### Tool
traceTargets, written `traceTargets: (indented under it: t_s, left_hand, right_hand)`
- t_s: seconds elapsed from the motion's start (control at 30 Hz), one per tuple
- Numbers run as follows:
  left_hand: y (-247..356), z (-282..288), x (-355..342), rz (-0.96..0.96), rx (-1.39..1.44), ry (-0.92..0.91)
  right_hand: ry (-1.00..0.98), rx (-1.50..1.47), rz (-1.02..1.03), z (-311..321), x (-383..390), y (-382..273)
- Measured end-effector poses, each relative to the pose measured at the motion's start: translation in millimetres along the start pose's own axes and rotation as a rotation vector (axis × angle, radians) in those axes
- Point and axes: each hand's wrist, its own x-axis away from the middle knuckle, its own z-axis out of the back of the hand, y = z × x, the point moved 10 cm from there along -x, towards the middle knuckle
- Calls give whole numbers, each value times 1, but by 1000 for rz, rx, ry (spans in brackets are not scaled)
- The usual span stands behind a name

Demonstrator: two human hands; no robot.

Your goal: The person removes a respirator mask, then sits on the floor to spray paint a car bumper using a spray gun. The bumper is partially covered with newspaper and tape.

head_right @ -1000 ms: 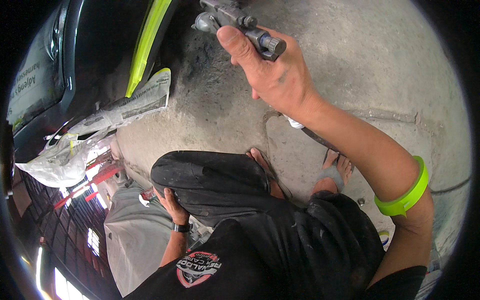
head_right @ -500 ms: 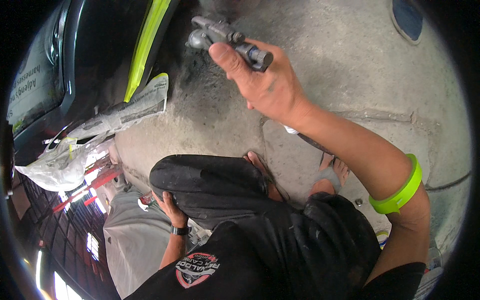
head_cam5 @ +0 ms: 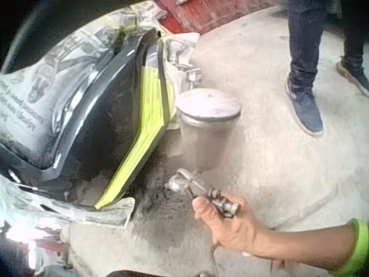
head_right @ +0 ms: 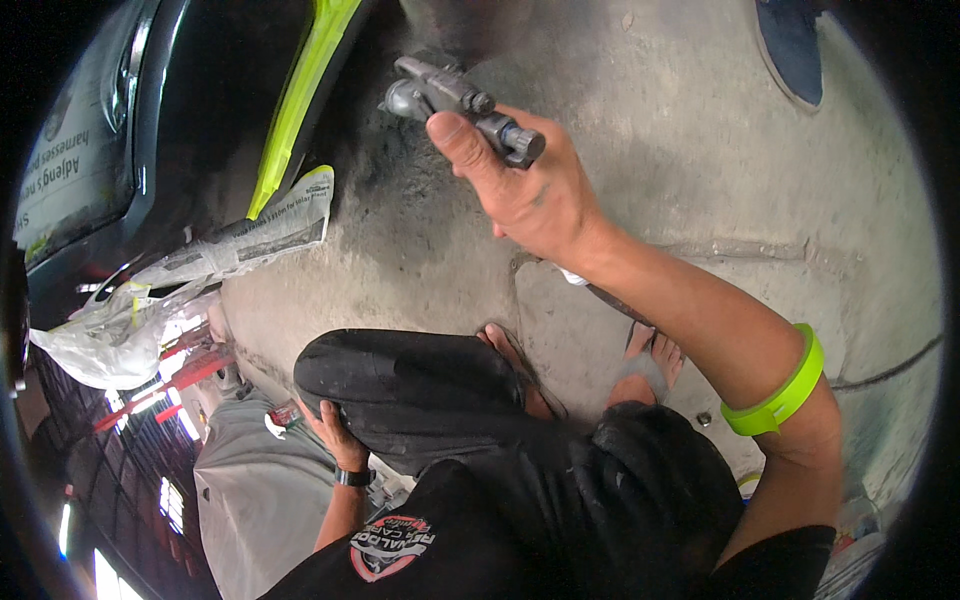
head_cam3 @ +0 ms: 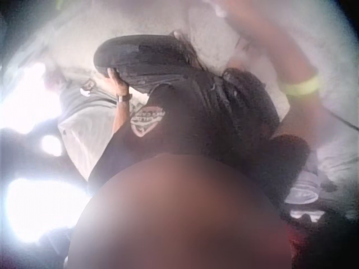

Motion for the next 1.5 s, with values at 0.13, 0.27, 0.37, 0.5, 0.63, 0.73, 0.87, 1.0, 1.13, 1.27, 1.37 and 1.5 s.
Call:
traceTargets:
  t_s: [0.13,0.27,0.37,0.5,0.63,0.73,0.87,1.0,1.13,1.27,1.37,1.5]
  left_hand:
    - [7,0,2,-26,-46,-2]
    - [-11,28,0,-90,-219,79]
    - [40,-7,1,-331,-581,75]
    - [129,-93,-9,-541,-582,-79]
    - [77,-205,-66,17,163,-482]
    - [35,-300,-122,503,1081,-558]
    - [24,-374,-198,588,1566,-537]
    - [76,-402,-232,453,1708,-683]
    - [110,-416,-248,345,1800,-826]
    - [126,-419,-251,289,1865,-866]
    - [138,-420,-245,329,1937,-893]
    - [134,-408,-249,311,1964,-883]
  right_hand:
    - [118,74,29,23,-8,-14]
    - [212,60,73,35,-7,-23]
    - [132,164,92,27,1,-23]
    - [64,108,-72,26,17,-22]
    - [23,191,-213,20,29,-26]
    - [-20,207,-230,14,42,-38]
    - [-42,159,-349,21,75,-18]
    - [35,34,-338,29,101,-6]
    - [70,39,-384,32,110,7]
    - [10,-4,-375,25,114,16]
    - [-9,-13,-325,24,113,12]
    - [1,-20,-324,24,110,11]
